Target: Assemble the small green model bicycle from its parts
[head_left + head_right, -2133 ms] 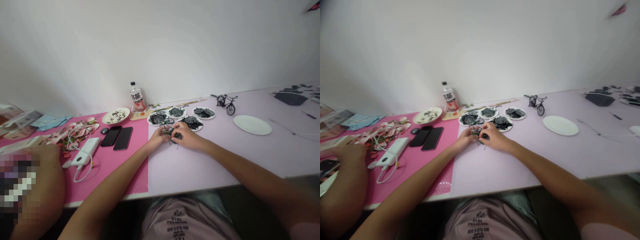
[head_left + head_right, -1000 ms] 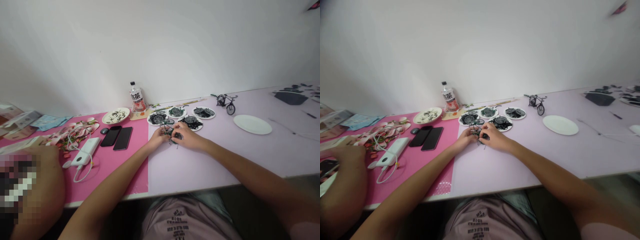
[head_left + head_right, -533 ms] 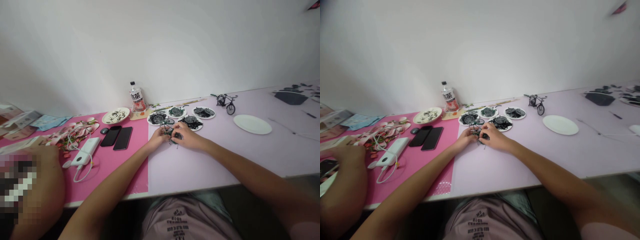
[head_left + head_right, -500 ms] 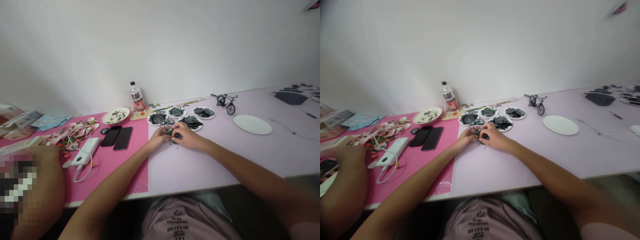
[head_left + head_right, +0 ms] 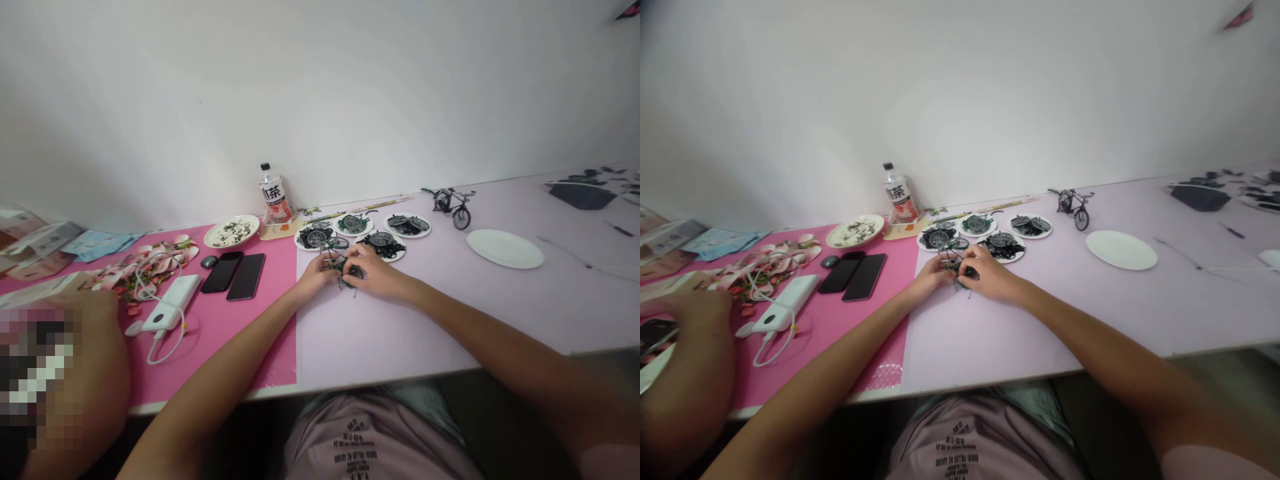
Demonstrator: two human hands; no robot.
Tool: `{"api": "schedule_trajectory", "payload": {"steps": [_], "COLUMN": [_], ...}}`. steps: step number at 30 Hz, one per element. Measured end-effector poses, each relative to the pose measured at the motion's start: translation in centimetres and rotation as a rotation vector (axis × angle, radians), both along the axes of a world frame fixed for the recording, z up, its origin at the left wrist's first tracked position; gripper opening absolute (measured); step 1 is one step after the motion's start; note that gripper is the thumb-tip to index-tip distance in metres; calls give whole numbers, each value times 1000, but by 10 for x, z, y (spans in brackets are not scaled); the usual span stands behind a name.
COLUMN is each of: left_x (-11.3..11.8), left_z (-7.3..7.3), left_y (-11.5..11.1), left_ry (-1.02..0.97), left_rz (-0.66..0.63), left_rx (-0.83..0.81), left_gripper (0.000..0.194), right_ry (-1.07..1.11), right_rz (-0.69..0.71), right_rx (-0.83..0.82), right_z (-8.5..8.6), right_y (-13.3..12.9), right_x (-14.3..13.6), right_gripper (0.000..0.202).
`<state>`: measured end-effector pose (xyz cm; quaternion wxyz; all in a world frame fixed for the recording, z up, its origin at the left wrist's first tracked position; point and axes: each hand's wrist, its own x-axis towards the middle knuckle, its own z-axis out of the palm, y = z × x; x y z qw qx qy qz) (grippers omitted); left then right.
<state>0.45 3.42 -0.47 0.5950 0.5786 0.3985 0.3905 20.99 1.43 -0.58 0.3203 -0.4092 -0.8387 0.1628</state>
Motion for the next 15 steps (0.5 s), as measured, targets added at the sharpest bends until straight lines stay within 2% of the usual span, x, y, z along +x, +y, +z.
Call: {"api": "schedule_trajectory", "payload": {"steps": [15], "left_x": [0], "left_z": [-1], "left_y": [0], "left_ry": [7], "left_rz": [-3], "left_rx": [28], "left_gripper": [53], "right_ry": [-14], "right_rz": [0], "right_rx": [-4], "right_z": [1], "right_y": [0], "right_x": [0], "right_gripper": [5]}}
